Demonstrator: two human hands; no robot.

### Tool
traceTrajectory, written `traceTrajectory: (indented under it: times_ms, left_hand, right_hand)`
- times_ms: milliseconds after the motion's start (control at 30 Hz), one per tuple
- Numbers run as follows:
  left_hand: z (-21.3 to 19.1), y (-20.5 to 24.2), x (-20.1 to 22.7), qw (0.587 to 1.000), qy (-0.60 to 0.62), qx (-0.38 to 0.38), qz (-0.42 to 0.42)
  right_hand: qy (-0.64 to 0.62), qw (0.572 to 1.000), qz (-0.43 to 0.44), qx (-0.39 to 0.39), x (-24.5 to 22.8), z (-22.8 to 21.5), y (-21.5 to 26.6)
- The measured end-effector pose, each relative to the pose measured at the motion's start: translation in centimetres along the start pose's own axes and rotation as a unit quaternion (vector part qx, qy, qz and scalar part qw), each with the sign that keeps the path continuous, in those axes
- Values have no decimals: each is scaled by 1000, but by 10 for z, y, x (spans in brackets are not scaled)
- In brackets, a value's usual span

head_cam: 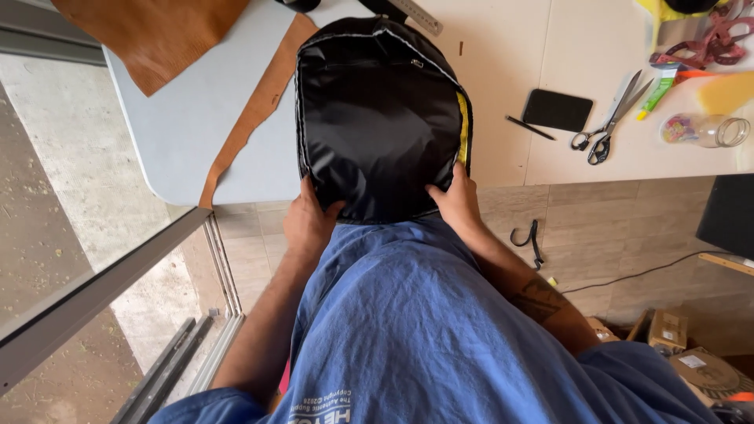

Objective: Preparing a black fabric bag for sewing by aligning the seams and securing them with plastic clips at a workshop table.

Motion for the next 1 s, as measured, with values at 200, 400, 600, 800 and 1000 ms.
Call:
traceTrajectory:
  times_ms: [200,400,600,800,1000]
  left_hand:
    - [16,-18,-22,992,-125,28,-17]
    - [-49,-5,30,983,-57,161,66]
    - [-62,-102,91,896,-3,212,390]
    - [-11,-181,125,879,-168,26,446]
    - [8,-184,118,864,-289,5,412]
  right_hand:
    - [107,993,-48,26,11,-3,15]
    - [254,949,-108,153,20,-38,11]
    - [108,855,-408,303,-76,-72,-62]
    - [173,879,-409,176,-115,-30,-137]
    - [281,921,-257,82,-115,-8,-156]
Point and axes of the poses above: each hand's wrist, its own y-axis away from the middle knuckle, its own z-axis out of the palm, x = y × z, the point moved 2 cm from there along -y, towards the middle knuckle, and after that the axes turned 15 degrees about y, right-handed, at the moved point
